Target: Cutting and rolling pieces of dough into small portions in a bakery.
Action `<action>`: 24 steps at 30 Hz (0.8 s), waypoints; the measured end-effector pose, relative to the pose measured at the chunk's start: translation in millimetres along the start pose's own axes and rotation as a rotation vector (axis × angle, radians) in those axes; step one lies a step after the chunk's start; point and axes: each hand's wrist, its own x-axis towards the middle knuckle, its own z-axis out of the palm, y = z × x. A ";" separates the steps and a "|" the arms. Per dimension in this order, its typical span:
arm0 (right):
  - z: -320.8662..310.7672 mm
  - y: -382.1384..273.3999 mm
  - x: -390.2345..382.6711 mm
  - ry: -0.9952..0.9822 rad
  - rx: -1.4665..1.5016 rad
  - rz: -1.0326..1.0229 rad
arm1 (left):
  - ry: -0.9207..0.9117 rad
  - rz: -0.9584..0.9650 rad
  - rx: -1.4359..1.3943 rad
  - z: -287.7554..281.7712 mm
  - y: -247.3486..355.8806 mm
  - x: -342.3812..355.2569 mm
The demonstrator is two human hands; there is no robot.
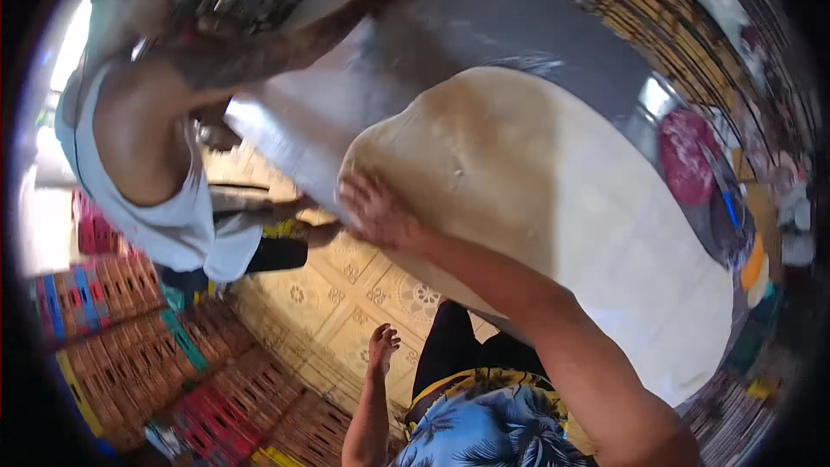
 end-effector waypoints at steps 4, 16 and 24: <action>-35.2 50.3 -108.9 0.287 0.120 0.138 | -0.114 0.064 0.122 24.7 23.9 3.4; -138.2 123.1 -754.2 0.244 -0.923 1.528 | -0.272 0.260 0.686 59.4 1.6 13.5; -122.6 193.9 -457.7 0.427 -0.690 1.536 | -0.312 0.019 0.528 33.5 27.3 37.6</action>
